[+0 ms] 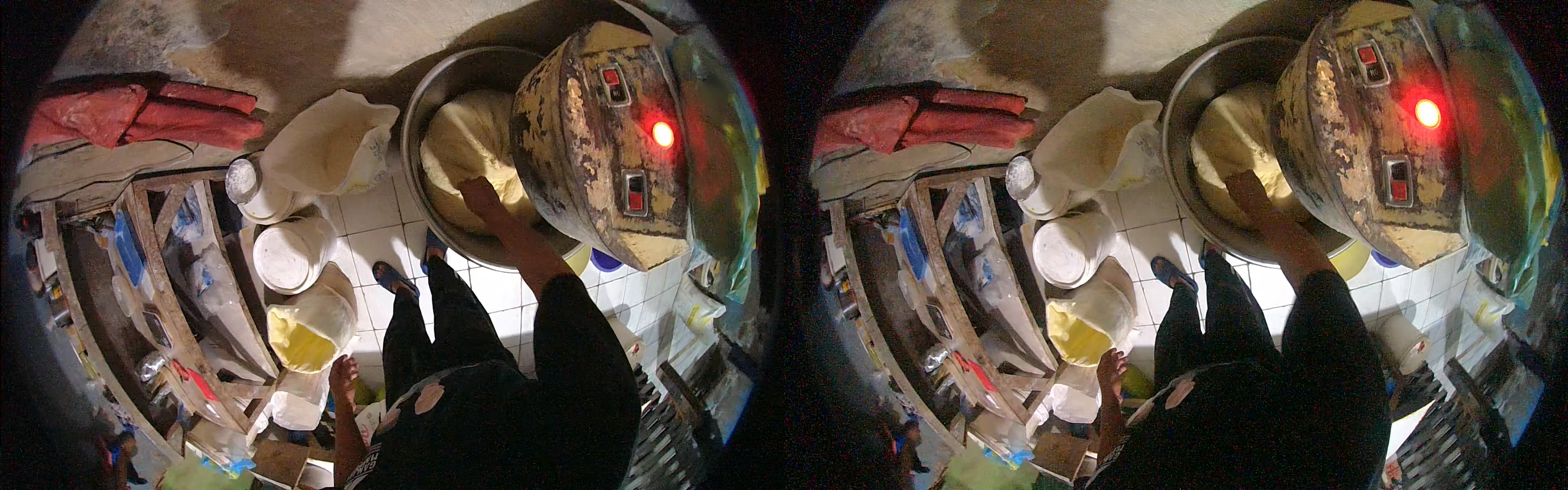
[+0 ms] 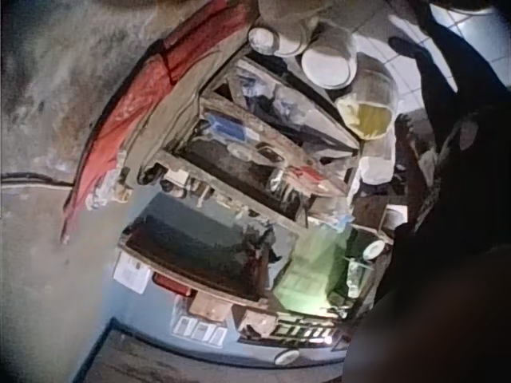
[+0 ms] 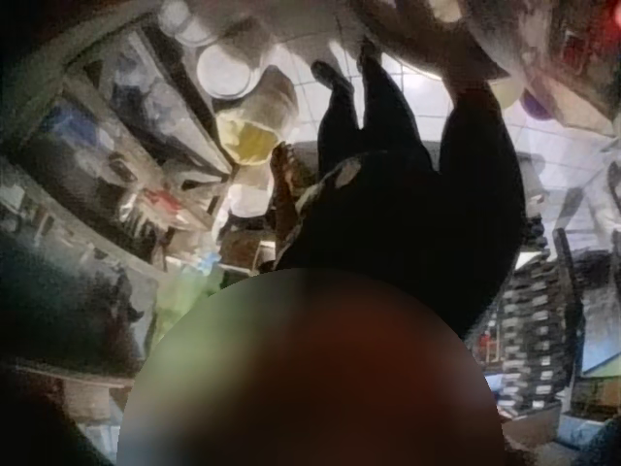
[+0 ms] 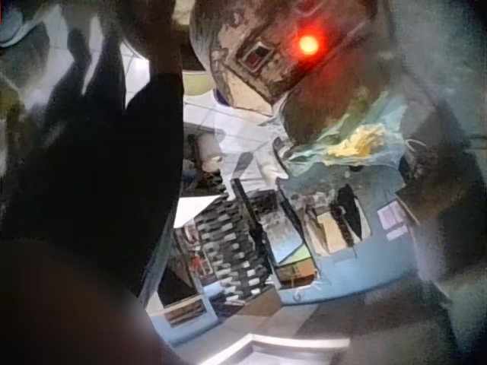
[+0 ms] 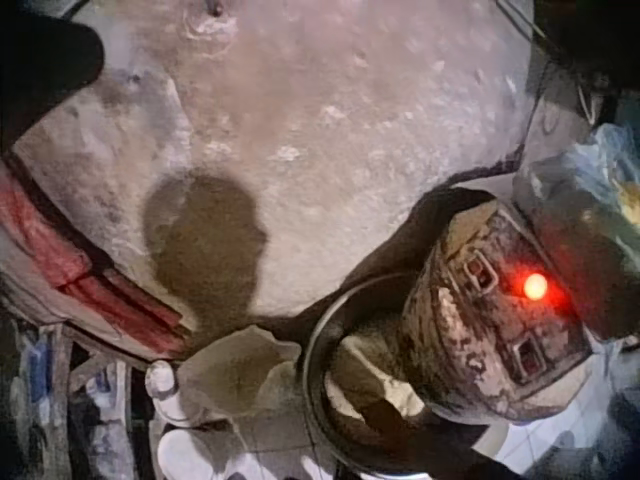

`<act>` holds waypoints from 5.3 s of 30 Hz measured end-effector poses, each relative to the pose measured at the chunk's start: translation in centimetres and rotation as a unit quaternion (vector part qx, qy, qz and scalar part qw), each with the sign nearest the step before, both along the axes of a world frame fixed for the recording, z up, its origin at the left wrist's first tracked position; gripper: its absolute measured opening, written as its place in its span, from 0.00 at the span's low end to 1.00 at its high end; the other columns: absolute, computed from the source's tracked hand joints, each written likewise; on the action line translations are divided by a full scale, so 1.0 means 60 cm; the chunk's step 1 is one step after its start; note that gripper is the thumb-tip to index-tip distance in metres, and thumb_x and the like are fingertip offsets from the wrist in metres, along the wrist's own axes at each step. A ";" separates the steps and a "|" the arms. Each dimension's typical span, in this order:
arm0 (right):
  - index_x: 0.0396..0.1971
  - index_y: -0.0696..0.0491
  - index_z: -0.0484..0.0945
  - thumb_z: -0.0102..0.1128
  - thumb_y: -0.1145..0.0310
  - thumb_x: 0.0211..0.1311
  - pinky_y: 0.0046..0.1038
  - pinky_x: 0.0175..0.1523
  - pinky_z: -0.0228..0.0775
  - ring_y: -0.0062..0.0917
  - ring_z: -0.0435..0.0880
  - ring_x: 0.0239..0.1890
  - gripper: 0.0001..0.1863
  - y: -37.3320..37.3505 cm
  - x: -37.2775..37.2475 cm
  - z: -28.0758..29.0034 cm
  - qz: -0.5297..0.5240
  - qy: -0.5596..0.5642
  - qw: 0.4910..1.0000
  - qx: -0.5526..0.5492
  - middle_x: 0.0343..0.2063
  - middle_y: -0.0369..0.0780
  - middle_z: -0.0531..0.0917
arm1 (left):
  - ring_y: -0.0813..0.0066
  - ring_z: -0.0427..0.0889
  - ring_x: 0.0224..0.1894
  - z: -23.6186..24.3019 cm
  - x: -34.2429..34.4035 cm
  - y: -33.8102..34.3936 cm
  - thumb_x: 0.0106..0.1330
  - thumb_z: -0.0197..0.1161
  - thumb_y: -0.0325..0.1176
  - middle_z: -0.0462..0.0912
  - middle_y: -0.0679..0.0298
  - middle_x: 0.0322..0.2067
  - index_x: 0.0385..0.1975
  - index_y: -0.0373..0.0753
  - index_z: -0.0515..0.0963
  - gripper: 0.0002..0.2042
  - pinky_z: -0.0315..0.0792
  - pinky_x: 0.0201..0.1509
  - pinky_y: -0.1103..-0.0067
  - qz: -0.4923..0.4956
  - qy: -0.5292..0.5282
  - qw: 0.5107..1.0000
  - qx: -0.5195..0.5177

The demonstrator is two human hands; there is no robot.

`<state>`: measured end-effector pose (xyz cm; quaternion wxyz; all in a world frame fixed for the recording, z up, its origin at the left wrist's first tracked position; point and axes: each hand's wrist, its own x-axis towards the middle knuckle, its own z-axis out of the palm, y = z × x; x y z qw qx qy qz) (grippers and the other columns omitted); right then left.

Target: The person scrapes the inner surface of an industrial mixing bowl containing dough using a handheld scraper, and then pours water into the mixing bowl from a small container.

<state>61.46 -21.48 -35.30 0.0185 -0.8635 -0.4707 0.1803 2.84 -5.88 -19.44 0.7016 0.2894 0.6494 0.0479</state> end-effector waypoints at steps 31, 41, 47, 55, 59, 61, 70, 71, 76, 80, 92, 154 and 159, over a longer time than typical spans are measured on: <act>0.21 0.57 0.79 0.53 0.49 0.55 0.41 0.39 0.69 0.44 0.79 0.31 0.23 -0.306 -0.433 0.351 -0.342 0.118 0.926 0.108 0.22 0.50 0.79 | 0.70 0.79 0.37 -0.027 -0.022 -0.057 0.65 0.52 0.39 0.78 0.58 0.38 0.48 0.35 0.69 0.16 0.73 0.37 0.76 -0.248 -0.028 0.960 0.129; 0.37 0.52 0.80 0.60 0.63 0.47 0.29 0.46 0.74 0.33 0.80 0.41 0.16 -0.782 -0.762 0.208 -0.512 0.194 0.827 -0.124 0.38 0.43 0.81 | 0.65 0.80 0.33 -0.168 -0.244 -0.122 0.61 0.54 0.38 0.78 0.57 0.35 0.43 0.36 0.70 0.15 0.73 0.31 0.74 -0.343 -0.093 0.931 0.088; 0.32 0.53 0.81 0.57 0.59 0.52 0.31 0.46 0.73 0.36 0.81 0.41 0.14 -0.823 -0.790 0.261 -0.605 0.012 0.789 0.103 0.33 0.44 0.83 | 0.70 0.79 0.28 -0.122 -0.094 -0.143 0.64 0.52 0.37 0.78 0.60 0.30 0.42 0.37 0.70 0.12 0.72 0.26 0.78 -0.363 -0.016 0.931 0.043; 0.27 0.59 0.79 0.52 0.57 0.54 0.37 0.41 0.73 0.43 0.81 0.34 0.19 -0.848 -0.655 0.337 -0.681 0.097 0.718 0.107 0.30 0.51 0.81 | 0.69 0.77 0.35 0.064 0.316 -0.230 0.63 0.54 0.35 0.78 0.58 0.32 0.42 0.33 0.73 0.13 0.70 0.42 0.76 -0.581 -0.276 0.636 0.426; 0.22 0.59 0.79 0.51 0.56 0.54 0.33 0.38 0.74 0.39 0.82 0.29 0.20 -0.932 -0.654 0.284 -0.700 -0.020 0.676 0.229 0.24 0.49 0.82 | 0.56 0.76 0.44 0.261 0.521 -0.402 0.62 0.55 0.33 0.77 0.51 0.41 0.47 0.33 0.71 0.15 0.68 0.49 0.69 -0.623 -0.331 0.491 0.511; 0.19 0.57 0.79 0.51 0.54 0.54 0.31 0.37 0.74 0.35 0.82 0.25 0.20 -0.934 -0.615 0.305 -0.763 0.192 0.588 0.189 0.17 0.44 0.81 | 0.53 0.74 0.47 0.356 0.594 -0.453 0.62 0.55 0.33 0.76 0.50 0.44 0.48 0.33 0.70 0.16 0.67 0.51 0.68 -0.648 -0.312 0.439 0.538; 0.34 0.52 0.80 0.59 0.61 0.46 0.37 0.43 0.74 0.40 0.81 0.35 0.15 -1.124 -0.486 0.159 -0.693 0.158 0.691 0.132 0.31 0.45 0.82 | 0.51 0.65 0.57 0.452 0.943 -0.679 0.61 0.52 0.31 0.68 0.51 0.54 0.53 0.34 0.67 0.19 0.59 0.61 0.64 -0.593 -0.287 0.058 0.750; 0.34 0.52 0.80 0.59 0.61 0.46 0.37 0.43 0.74 0.40 0.81 0.35 0.15 -1.147 -0.479 0.143 -0.703 0.160 0.681 0.126 0.31 0.45 0.82 | 0.50 0.63 0.58 0.453 0.979 -0.695 0.62 0.49 0.33 0.67 0.50 0.55 0.53 0.33 0.66 0.19 0.57 0.62 0.61 -0.588 -0.280 0.022 0.759; 0.37 0.51 0.78 0.58 0.57 0.49 0.38 0.41 0.74 0.38 0.80 0.35 0.17 -1.206 -0.389 0.122 -0.671 0.144 0.699 0.199 0.30 0.42 0.81 | 0.49 0.60 0.61 0.438 1.047 -0.720 0.64 0.47 0.34 0.62 0.50 0.59 0.55 0.34 0.65 0.20 0.56 0.64 0.62 -0.621 -0.267 0.033 0.736; 0.39 0.52 0.77 0.53 0.55 0.55 0.33 0.44 0.74 0.34 0.80 0.42 0.18 -1.159 -0.342 0.181 -0.648 0.252 0.709 0.118 0.40 0.44 0.80 | 0.49 0.62 0.60 0.462 1.030 -0.707 0.63 0.48 0.37 0.64 0.51 0.58 0.56 0.35 0.64 0.22 0.56 0.64 0.62 -0.633 -0.213 0.054 0.742; 0.30 0.56 0.81 0.53 0.58 0.56 0.25 0.32 0.76 0.21 0.82 0.22 0.16 -1.099 -0.446 0.234 -0.741 0.162 0.619 0.203 0.21 0.39 0.83 | 0.51 0.61 0.61 0.491 1.005 -0.704 0.55 0.59 0.33 0.66 0.53 0.56 0.49 0.32 0.70 0.21 0.61 0.61 0.64 -0.569 -0.355 0.041 0.740; 0.35 0.54 0.78 0.41 0.65 0.61 0.41 0.37 0.75 0.42 0.82 0.34 0.15 -1.248 0.242 -0.426 -0.569 0.095 0.816 -0.037 0.31 0.50 0.81 | 0.41 0.54 0.62 0.372 1.081 -0.677 0.58 0.55 0.53 0.56 0.46 0.61 0.59 0.40 0.60 0.32 0.52 0.60 0.49 -0.548 -0.049 -0.159 0.820; 0.31 0.55 0.79 0.41 0.66 0.60 0.39 0.40 0.75 0.40 0.83 0.35 0.15 -1.219 0.246 -0.436 -0.571 0.104 0.812 -0.061 0.33 0.49 0.81 | 0.40 0.56 0.61 0.378 1.079 -0.676 0.58 0.55 0.51 0.58 0.45 0.60 0.59 0.39 0.60 0.32 0.54 0.59 0.49 -0.550 -0.046 -0.163 0.818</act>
